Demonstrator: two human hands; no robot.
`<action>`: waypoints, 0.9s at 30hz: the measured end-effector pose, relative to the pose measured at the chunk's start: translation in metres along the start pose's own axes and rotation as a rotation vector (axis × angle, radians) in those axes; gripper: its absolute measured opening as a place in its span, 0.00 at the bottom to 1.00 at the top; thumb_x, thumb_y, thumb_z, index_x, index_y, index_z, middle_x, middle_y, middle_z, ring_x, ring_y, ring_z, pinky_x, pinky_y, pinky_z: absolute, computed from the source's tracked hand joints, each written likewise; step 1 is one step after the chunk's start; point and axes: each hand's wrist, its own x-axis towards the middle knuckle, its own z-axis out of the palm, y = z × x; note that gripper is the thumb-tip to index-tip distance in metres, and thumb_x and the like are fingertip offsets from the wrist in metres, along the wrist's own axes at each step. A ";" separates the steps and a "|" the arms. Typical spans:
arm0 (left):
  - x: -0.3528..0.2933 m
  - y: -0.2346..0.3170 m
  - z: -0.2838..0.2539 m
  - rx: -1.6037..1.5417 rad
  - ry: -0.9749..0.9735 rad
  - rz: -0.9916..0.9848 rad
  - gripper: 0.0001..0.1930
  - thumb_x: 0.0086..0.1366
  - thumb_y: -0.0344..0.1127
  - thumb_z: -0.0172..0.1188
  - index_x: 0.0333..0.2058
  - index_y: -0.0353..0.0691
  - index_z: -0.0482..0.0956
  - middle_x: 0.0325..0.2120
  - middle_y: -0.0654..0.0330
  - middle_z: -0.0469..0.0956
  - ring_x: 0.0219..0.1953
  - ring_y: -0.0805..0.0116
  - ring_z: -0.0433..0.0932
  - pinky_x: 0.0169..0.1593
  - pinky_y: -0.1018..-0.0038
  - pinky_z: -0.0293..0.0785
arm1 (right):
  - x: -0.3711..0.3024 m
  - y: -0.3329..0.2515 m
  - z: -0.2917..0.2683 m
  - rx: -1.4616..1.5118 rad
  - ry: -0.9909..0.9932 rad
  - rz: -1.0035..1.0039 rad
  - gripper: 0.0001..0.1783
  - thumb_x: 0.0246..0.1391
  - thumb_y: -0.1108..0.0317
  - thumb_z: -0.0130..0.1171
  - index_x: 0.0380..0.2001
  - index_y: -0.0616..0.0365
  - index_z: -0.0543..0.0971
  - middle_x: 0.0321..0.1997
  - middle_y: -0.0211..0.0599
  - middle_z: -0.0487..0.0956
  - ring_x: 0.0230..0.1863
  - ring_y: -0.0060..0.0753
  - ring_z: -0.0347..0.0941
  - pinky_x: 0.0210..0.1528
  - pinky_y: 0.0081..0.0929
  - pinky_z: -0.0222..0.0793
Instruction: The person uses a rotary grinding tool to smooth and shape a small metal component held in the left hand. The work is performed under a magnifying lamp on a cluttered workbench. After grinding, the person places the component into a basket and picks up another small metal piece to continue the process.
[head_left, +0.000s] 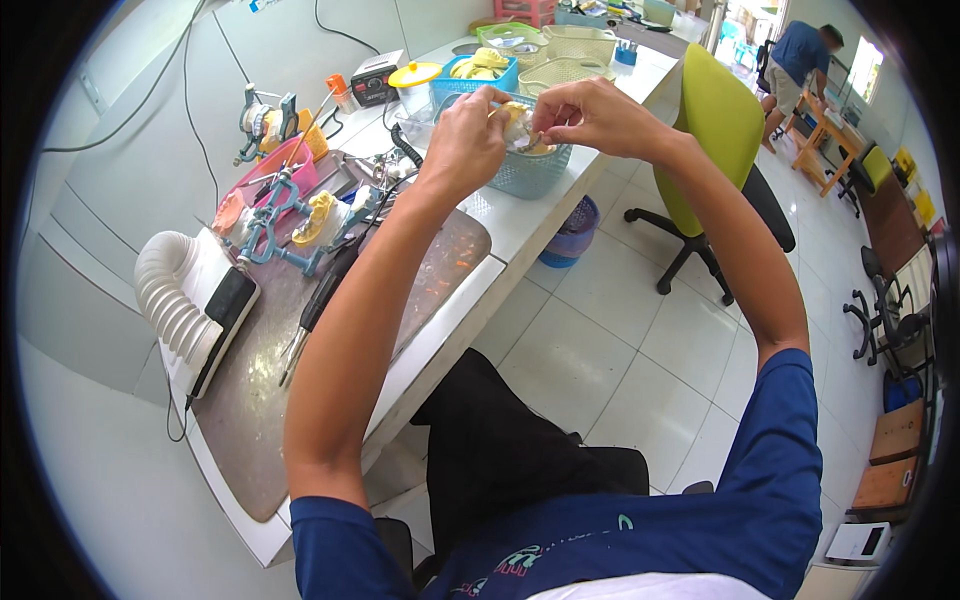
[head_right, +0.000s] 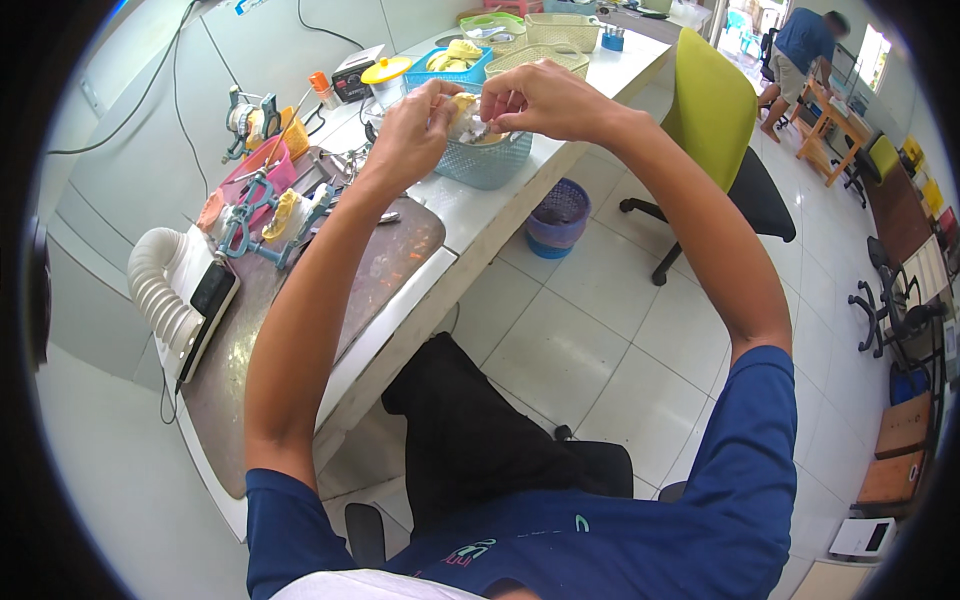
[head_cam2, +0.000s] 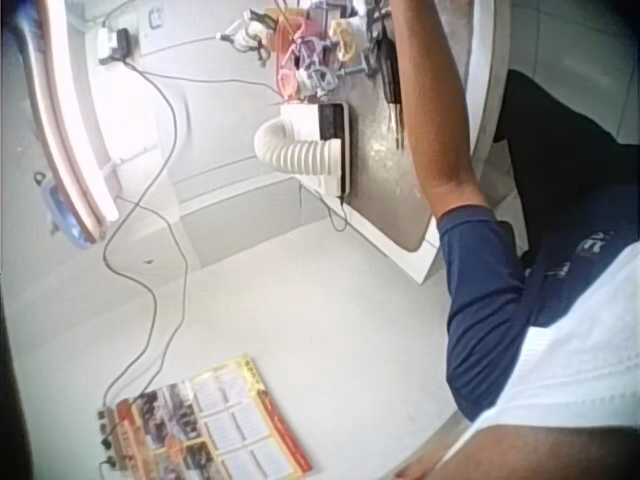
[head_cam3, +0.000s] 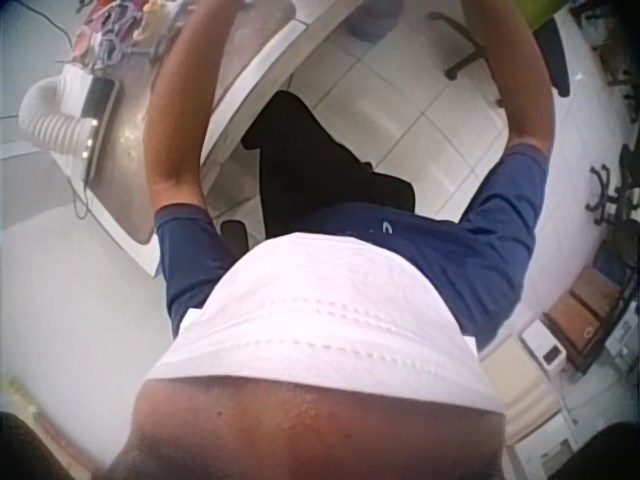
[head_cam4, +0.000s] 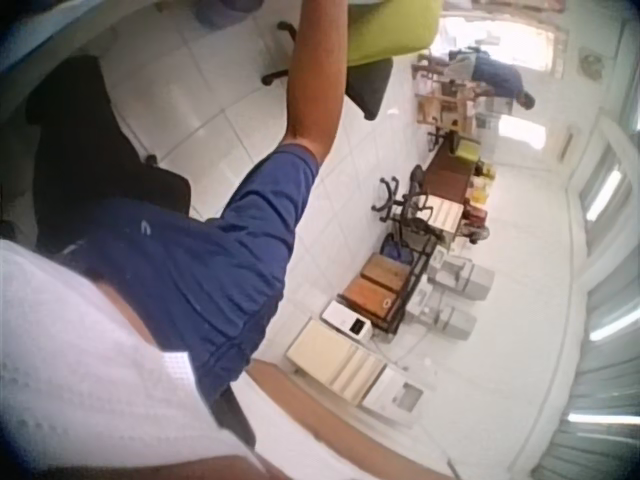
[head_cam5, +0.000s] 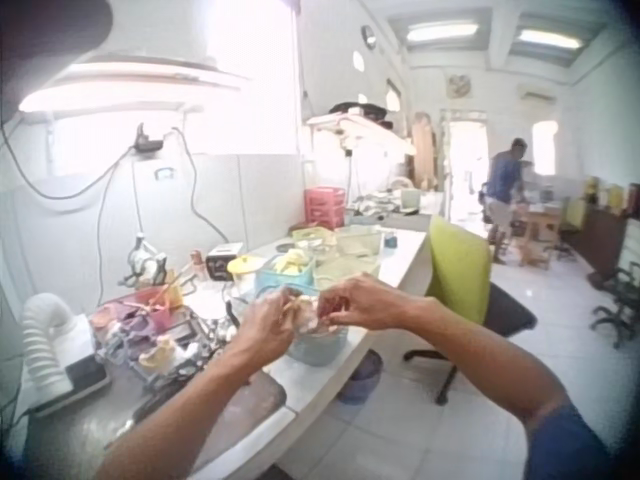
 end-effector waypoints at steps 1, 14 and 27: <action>0.001 -0.001 0.002 -0.010 0.003 -0.004 0.14 0.72 0.33 0.49 0.51 0.34 0.76 0.43 0.43 0.82 0.45 0.52 0.81 0.50 0.61 0.74 | 0.000 0.001 -0.001 0.002 -0.014 0.001 0.07 0.56 0.68 0.66 0.37 0.58 0.83 0.32 0.31 0.84 0.35 0.26 0.80 0.41 0.27 0.77; 0.022 -0.012 0.009 -0.134 0.092 -0.180 0.17 0.72 0.38 0.46 0.45 0.35 0.81 0.41 0.40 0.82 0.46 0.41 0.80 0.52 0.55 0.73 | 0.026 -0.021 -0.005 -0.185 -0.209 0.029 0.08 0.54 0.70 0.65 0.36 0.61 0.85 0.30 0.38 0.83 0.31 0.31 0.78 0.37 0.27 0.75; 0.027 -0.010 0.006 -0.149 0.026 -0.278 0.19 0.73 0.42 0.46 0.53 0.38 0.79 0.38 0.47 0.83 0.41 0.56 0.82 0.46 0.64 0.75 | 0.023 -0.009 -0.001 -0.145 -0.079 -0.127 0.04 0.55 0.73 0.63 0.32 0.62 0.83 0.32 0.37 0.80 0.34 0.35 0.78 0.39 0.29 0.74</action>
